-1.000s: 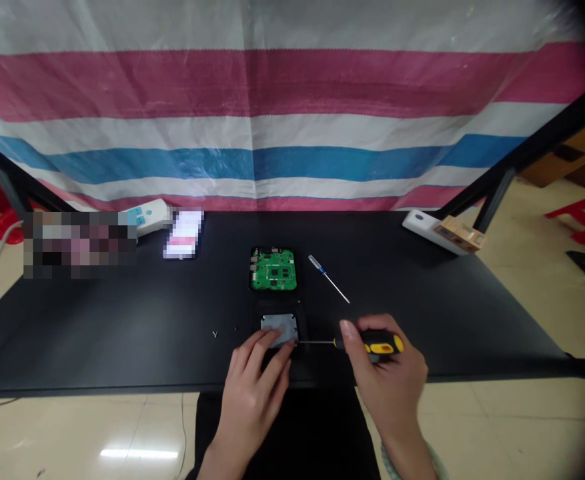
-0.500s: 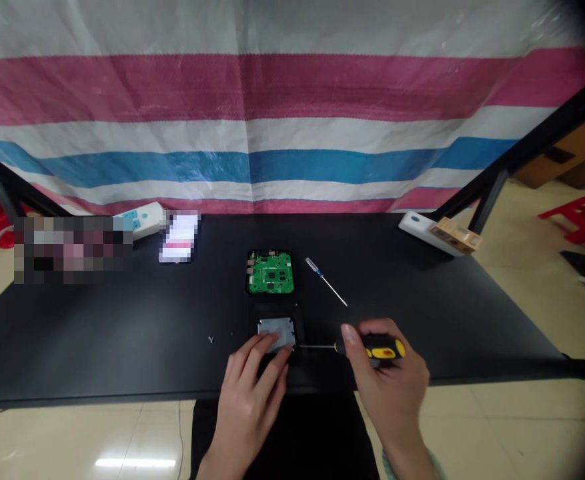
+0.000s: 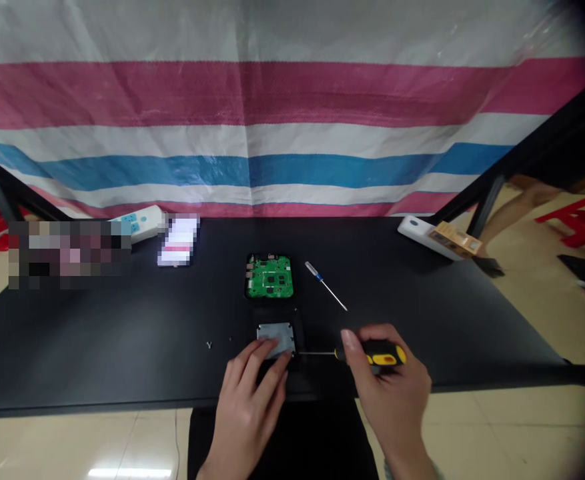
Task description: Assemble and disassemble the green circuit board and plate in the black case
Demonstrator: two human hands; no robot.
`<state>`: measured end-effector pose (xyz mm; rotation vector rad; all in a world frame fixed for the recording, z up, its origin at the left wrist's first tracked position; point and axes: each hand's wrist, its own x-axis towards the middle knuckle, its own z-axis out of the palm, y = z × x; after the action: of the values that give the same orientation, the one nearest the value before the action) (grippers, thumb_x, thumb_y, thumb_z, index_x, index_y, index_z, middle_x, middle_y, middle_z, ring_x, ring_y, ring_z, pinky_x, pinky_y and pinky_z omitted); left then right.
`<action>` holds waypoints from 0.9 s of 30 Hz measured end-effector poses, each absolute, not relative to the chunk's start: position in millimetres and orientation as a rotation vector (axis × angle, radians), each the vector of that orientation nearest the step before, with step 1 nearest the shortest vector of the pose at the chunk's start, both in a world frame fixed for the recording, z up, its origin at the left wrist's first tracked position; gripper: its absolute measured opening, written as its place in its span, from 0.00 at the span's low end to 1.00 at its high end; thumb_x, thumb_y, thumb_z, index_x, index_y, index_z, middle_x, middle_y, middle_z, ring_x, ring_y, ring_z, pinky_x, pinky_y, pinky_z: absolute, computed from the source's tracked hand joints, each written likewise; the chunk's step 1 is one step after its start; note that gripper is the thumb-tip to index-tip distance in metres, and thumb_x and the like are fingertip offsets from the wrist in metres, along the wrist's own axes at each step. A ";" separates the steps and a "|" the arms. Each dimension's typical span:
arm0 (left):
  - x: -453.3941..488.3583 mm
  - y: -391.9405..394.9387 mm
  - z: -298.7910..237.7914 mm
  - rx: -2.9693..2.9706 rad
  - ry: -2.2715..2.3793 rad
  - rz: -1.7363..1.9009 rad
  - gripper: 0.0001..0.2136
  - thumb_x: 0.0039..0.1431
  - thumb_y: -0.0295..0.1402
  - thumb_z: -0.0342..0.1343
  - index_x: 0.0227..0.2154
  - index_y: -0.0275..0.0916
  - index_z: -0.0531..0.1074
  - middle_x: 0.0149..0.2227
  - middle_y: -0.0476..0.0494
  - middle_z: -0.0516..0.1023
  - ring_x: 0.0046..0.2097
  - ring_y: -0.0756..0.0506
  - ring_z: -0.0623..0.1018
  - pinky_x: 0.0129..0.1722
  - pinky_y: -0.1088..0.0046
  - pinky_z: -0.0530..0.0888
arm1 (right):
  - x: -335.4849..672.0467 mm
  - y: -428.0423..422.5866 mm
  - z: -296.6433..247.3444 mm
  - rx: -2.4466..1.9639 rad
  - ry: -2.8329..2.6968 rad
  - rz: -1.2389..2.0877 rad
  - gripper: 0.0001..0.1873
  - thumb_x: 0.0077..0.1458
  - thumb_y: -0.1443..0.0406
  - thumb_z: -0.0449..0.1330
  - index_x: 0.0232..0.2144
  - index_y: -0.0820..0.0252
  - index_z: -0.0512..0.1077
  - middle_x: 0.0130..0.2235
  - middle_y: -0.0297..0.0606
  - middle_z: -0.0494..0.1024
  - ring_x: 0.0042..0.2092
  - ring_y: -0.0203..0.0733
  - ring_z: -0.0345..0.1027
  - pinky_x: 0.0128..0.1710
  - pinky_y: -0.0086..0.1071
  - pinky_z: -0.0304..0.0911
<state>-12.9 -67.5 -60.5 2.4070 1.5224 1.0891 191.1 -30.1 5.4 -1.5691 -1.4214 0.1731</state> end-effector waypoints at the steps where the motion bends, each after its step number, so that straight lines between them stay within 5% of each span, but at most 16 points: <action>1: -12.8 -67.3 -60.0 2.407 1.523 1.090 0.18 0.74 0.23 0.53 0.61 0.42 0.75 0.62 0.39 0.75 0.64 0.38 0.71 0.60 0.59 0.73 | 191.2 -30.4 5.0 -1.570 -1.418 0.180 0.13 0.63 0.57 0.66 0.28 0.55 0.72 0.21 0.26 0.74 0.21 0.31 0.69 0.23 0.22 0.64; 27: -12.4 -65.2 -56.9 2.441 1.531 1.121 0.18 0.73 0.23 0.53 0.60 0.42 0.77 0.60 0.39 0.77 0.62 0.39 0.74 0.58 0.61 0.74 | 183.9 -23.8 14.4 -1.471 -1.540 0.122 0.13 0.64 0.58 0.67 0.29 0.54 0.70 0.23 0.24 0.73 0.20 0.30 0.68 0.24 0.23 0.64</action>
<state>-12.4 -65.2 -56.9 2.4411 1.5314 1.1212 183.9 -23.8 14.4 -1.4706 -1.5403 0.1218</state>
